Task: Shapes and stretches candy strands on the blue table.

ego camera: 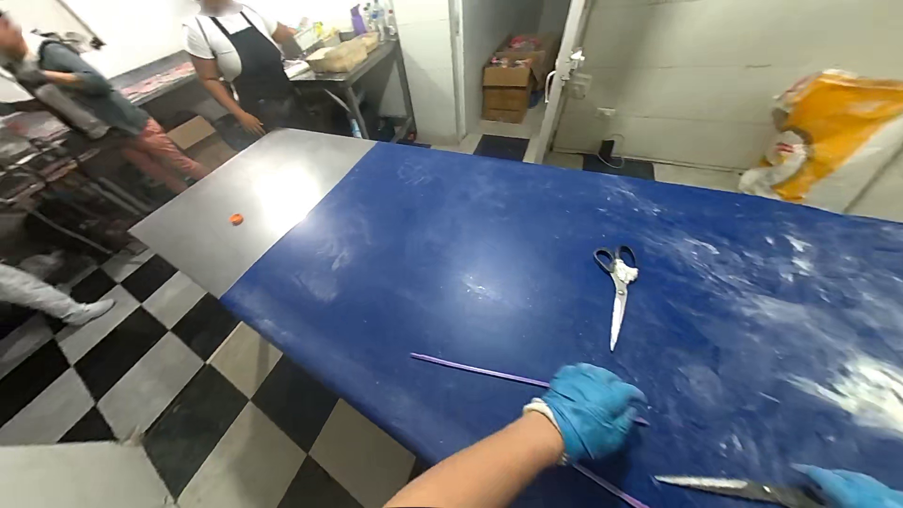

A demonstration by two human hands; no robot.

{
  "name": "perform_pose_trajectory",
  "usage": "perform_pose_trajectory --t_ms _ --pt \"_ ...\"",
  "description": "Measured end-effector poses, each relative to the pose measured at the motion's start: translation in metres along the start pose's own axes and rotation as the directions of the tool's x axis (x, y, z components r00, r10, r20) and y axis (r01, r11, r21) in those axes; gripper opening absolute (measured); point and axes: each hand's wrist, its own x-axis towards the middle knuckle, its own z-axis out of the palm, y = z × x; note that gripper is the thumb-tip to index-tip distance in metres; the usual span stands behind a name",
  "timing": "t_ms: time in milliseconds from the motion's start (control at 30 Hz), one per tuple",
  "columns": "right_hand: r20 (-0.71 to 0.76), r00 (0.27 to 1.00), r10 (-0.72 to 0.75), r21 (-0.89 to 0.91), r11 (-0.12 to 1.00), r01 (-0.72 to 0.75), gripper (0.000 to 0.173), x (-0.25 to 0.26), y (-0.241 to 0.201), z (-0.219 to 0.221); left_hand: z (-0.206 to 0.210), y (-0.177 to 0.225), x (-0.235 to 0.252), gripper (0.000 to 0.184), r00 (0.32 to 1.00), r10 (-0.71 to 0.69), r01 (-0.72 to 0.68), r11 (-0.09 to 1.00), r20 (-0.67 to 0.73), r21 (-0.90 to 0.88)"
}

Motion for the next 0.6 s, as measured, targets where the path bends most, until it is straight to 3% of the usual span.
perform_pose_trajectory --t_ms 67,133,267,333,400,467,600 --pt "-0.113 0.989 -0.098 0.098 0.989 0.109 0.035 -0.002 -0.033 -0.011 -0.013 0.018 -0.002 0.033 0.997 0.068 -0.068 0.998 -0.044 0.006" --pt "-0.202 0.947 -0.25 0.169 0.943 0.285 0.038 0.006 -0.07 -0.011 -0.041 0.013 -0.023 0.029 1.0 -0.004 0.006 0.995 -0.015 0.105" --pt "-0.298 0.79 -0.536 0.205 0.772 0.601 0.042 0.041 -0.174 0.007 -0.089 -0.069 -0.097 0.02 0.952 -0.307 0.296 0.915 -0.005 0.273" --pt "-0.38 0.7 -0.605 0.157 0.704 0.693 0.041 0.064 -0.234 0.018 -0.099 -0.113 -0.13 0.021 0.921 -0.387 0.363 0.891 0.04 0.275" --pt "-0.402 0.683 -0.61 0.175 0.681 0.711 0.032 0.082 -0.284 0.018 -0.103 -0.136 -0.153 0.026 0.925 -0.358 0.326 0.921 0.13 0.214" --pt "-0.34 0.716 -0.61 0.218 0.689 0.691 0.019 0.098 -0.318 0.009 -0.102 -0.142 -0.16 0.029 0.946 -0.273 0.235 0.949 0.176 0.208" --pt "-0.161 0.712 -0.684 0.229 0.675 0.701 0.017 0.113 -0.344 -0.009 -0.092 -0.138 -0.155 0.022 0.968 -0.154 0.093 0.954 0.2 0.285"
